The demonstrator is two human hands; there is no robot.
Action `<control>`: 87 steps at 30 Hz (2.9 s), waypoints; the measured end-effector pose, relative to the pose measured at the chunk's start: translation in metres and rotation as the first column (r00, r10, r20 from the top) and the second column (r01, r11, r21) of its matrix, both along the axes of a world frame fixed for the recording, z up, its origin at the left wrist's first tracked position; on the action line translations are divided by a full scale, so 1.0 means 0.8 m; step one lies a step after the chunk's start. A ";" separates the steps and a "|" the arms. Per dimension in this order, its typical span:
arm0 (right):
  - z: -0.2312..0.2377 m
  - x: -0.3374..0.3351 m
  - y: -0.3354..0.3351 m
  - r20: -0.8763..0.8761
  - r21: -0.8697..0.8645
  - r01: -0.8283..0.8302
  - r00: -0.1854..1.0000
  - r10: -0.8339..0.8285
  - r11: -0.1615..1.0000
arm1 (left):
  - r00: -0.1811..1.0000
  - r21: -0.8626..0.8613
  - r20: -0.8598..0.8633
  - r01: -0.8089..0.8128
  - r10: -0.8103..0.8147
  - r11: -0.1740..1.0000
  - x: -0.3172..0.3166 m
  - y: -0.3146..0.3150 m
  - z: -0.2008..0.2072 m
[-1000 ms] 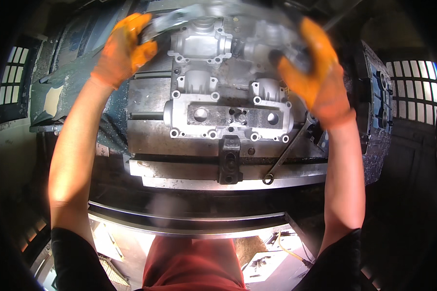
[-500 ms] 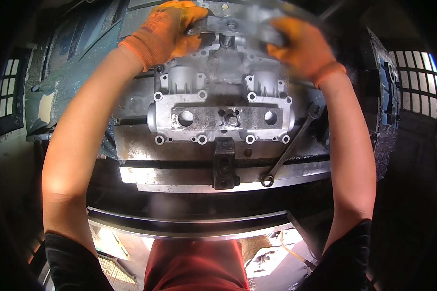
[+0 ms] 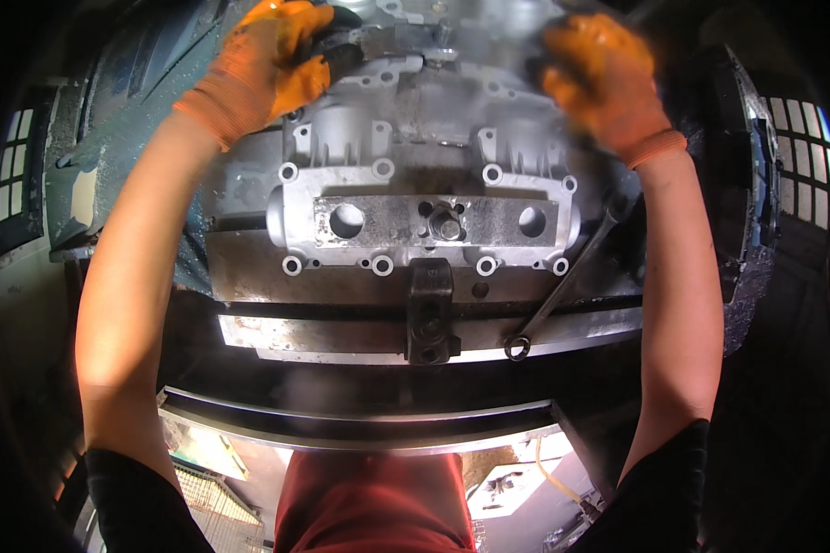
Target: The person positions metal components into a machine fixture, secures them with a wrench, and measures the parts using a dial indicator gauge.
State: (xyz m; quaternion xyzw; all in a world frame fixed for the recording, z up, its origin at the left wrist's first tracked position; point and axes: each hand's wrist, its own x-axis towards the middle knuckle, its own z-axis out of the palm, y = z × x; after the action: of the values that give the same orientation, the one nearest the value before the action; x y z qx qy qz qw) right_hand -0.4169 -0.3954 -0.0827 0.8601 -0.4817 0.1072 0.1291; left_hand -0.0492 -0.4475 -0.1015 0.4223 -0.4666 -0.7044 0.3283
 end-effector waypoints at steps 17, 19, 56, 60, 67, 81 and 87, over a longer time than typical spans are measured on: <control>-0.007 0.011 0.010 0.119 0.171 0.138 0.980 -0.160 0.976 | 0.711 -0.669 0.666 0.437 0.225 0.601 0.018 -0.010 -0.037; -0.004 0.013 0.007 0.067 0.188 0.142 0.985 -0.157 0.972 | 0.785 -0.669 0.600 0.388 0.152 0.634 0.014 -0.018 -0.044; 0.024 0.205 0.263 0.753 0.638 -0.190 -0.047 -0.656 0.746 | 0.223 -0.680 0.718 0.026 0.659 0.732 0.093 0.301 -0.063; 0.005 0.226 0.267 0.567 0.729 -0.277 -0.268 -0.779 0.626 | 0.203 -0.693 0.708 0.011 0.677 0.721 0.092 0.299 -0.051; 0.068 0.191 0.238 0.663 0.748 0.051 -0.003 -0.749 0.662 | 0.169 -0.659 0.741 -0.003 0.650 0.752 0.092 0.297 -0.049; 0.132 0.147 -0.029 0.906 0.350 0.279 0.143 -0.399 0.894 | 0.185 -0.534 0.834 0.027 0.520 0.845 0.082 0.292 -0.043; 0.097 0.113 0.034 0.889 0.365 0.426 0.105 -0.445 0.828 | 0.163 -0.547 0.832 0.090 0.530 0.832 0.084 0.294 -0.053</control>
State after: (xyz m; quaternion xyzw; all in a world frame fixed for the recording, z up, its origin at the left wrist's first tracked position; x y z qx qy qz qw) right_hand -0.3262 -0.3685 -0.0050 0.4347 -0.6886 0.5552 -0.1693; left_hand 0.0181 -0.2121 -0.1437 0.7377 -0.6525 -0.0775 0.1548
